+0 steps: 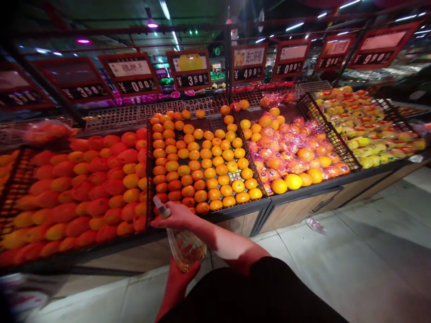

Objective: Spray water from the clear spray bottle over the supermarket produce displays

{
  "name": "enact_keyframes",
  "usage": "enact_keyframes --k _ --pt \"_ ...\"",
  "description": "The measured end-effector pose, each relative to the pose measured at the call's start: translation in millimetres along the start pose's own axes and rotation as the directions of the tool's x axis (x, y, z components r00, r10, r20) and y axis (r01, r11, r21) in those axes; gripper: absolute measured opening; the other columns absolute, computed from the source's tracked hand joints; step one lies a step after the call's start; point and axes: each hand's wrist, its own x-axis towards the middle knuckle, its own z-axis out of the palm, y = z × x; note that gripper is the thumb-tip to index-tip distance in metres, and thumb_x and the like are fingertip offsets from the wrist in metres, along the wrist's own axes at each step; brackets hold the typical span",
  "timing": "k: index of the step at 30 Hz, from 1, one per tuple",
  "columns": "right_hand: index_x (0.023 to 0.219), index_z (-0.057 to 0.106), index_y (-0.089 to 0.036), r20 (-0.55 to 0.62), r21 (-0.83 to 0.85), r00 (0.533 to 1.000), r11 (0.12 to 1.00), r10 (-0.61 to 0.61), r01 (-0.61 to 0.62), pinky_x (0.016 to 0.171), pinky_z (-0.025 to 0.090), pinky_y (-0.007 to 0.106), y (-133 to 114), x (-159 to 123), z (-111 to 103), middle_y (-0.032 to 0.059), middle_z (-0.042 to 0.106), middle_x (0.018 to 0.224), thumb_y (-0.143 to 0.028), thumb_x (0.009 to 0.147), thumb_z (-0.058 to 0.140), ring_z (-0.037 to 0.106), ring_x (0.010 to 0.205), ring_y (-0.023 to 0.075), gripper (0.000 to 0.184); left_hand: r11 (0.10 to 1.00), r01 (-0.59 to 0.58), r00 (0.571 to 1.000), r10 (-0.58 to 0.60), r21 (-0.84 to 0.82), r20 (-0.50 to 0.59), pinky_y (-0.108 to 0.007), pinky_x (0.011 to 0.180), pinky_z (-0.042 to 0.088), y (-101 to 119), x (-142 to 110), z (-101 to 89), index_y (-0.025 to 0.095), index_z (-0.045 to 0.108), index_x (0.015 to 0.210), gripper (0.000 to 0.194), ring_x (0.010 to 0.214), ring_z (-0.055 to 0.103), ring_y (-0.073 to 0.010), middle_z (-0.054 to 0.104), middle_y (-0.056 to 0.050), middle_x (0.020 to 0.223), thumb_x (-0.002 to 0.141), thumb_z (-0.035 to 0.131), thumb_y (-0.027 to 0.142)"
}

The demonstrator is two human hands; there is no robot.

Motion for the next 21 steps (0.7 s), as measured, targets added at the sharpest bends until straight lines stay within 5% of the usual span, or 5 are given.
enact_keyframes --k 8,12,18,21 --pt "0.108 0.069 -0.021 -0.314 -0.004 0.946 0.997 0.075 -0.080 0.080 0.045 0.032 27 -43 -68 -0.0011 0.066 0.092 -0.056 0.080 0.080 0.061 0.086 0.0211 0.047 0.989 -0.070 0.919 0.011 0.134 0.394 -0.051 0.098 0.058 10 21 37.2 0.019 0.052 0.130 0.089 0.112 0.070 -0.0385 0.072 -0.016 0.122 0.055 0.095 0.042" --pt "0.125 0.068 -0.022 -0.479 -0.002 0.869 0.990 0.122 -0.140 0.091 0.049 0.037 39 -75 -104 0.0025 0.072 0.105 -0.051 0.081 0.079 0.065 0.097 0.0252 0.054 0.993 -0.065 0.809 -0.006 0.099 0.588 -0.051 0.103 0.054 21 23 71.8 0.019 0.051 0.130 0.088 0.117 0.067 -0.0375 0.068 -0.017 0.127 0.058 0.095 0.042" --pt "0.124 0.069 -0.021 -0.700 0.027 0.697 0.982 0.152 -0.188 0.101 0.050 0.041 56 -129 -148 0.0052 0.076 0.109 -0.051 0.080 0.077 0.068 0.106 0.0281 0.054 0.993 0.096 0.583 -0.111 0.068 0.805 -0.054 0.105 0.051 31 15 127.4 0.019 0.044 0.129 0.099 0.121 0.063 -0.0379 0.064 -0.016 0.128 0.052 0.100 0.044" --pt "0.122 0.070 -0.019 -0.777 0.023 0.614 0.981 0.138 -0.192 0.099 0.051 0.042 66 -155 -165 0.0058 0.076 0.105 -0.056 0.078 0.074 0.067 0.102 0.0288 0.058 0.993 0.089 0.533 -0.108 0.071 0.839 -0.054 0.108 0.049 31 9 150.2 0.021 0.045 0.128 0.098 0.127 0.058 -0.0388 0.061 -0.015 0.132 0.050 0.101 0.041"
